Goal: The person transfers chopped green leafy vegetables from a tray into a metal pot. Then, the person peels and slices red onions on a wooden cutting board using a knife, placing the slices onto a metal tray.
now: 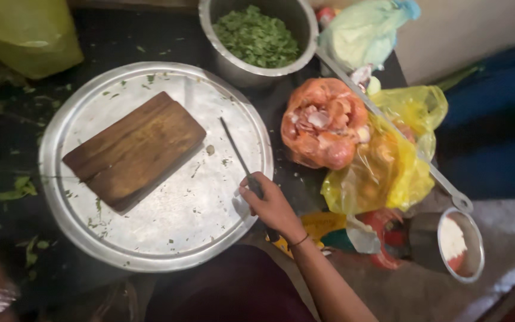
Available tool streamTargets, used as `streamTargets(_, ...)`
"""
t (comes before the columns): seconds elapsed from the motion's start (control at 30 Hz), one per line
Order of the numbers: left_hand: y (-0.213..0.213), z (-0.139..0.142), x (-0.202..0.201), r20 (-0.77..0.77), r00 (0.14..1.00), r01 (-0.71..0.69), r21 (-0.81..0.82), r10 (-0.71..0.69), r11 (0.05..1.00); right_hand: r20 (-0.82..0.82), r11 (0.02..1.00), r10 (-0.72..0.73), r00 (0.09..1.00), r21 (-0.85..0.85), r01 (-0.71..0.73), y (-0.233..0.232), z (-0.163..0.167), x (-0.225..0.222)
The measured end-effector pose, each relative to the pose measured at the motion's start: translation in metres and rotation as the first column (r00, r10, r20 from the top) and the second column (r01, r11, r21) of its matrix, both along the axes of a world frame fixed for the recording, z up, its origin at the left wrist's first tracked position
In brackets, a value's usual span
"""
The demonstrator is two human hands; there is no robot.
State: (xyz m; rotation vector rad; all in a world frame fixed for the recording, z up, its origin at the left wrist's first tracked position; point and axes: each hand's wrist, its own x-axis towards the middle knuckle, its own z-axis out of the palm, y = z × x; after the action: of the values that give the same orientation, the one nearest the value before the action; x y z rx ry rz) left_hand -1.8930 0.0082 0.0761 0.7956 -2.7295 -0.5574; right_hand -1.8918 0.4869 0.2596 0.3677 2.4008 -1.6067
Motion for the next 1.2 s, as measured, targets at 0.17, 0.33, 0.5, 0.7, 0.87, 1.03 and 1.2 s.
streamTargets(0.17, 0.096, 0.075, 0.015, -0.546, 0.796, 0.500, 0.347, -0.262, 0.793, 0.041, 0.998, -0.019, 0.999, 0.064, 0.016, 0.001, 0.011, 0.018)
streamTargets(0.33, 0.166, 0.141, 0.010, -0.509, 0.740, 0.648, 0.364, -0.440, 0.669, 0.209, 0.995, -0.057, 0.976, 0.089, 0.039, 0.010, 0.012, 0.043)
streamTargets(0.5, 0.179, 0.163, 0.007, -0.495, 0.667, 0.736, 0.320, -0.558, 0.596, -0.122, 0.968, -0.023, 0.992, 0.246, 0.053, 0.020, -0.007, 0.064)
streamTargets(0.7, 0.166, 0.175, 0.006, -0.447, 0.730, 0.661, 0.274, -0.516, 0.698, -0.193, 0.980, -0.012, 0.981, 0.192, 0.050, 0.019, -0.037, 0.044)
streamTargets(0.87, 0.171, 0.173, 0.010, -0.457, 0.749, 0.637, 0.297, -0.479, 0.711, -0.198, 0.976, 0.065, 0.978, 0.218, -0.020, 0.011, -0.056, 0.005)
streamTargets(1.03, 0.187, 0.171, 0.009, -0.423, 0.746, 0.663, 0.396, -0.515, 0.635, -0.145, 0.991, 0.050, 0.988, 0.129, -0.032, 0.010, -0.058, -0.016)
streamTargets(1.2, 0.206, 0.178, -0.001, -0.408, 0.727, 0.686, 0.389, -0.553, 0.615, -0.302, 0.984, 0.162, 0.939, 0.116, -0.133, 0.027, -0.059, -0.031)
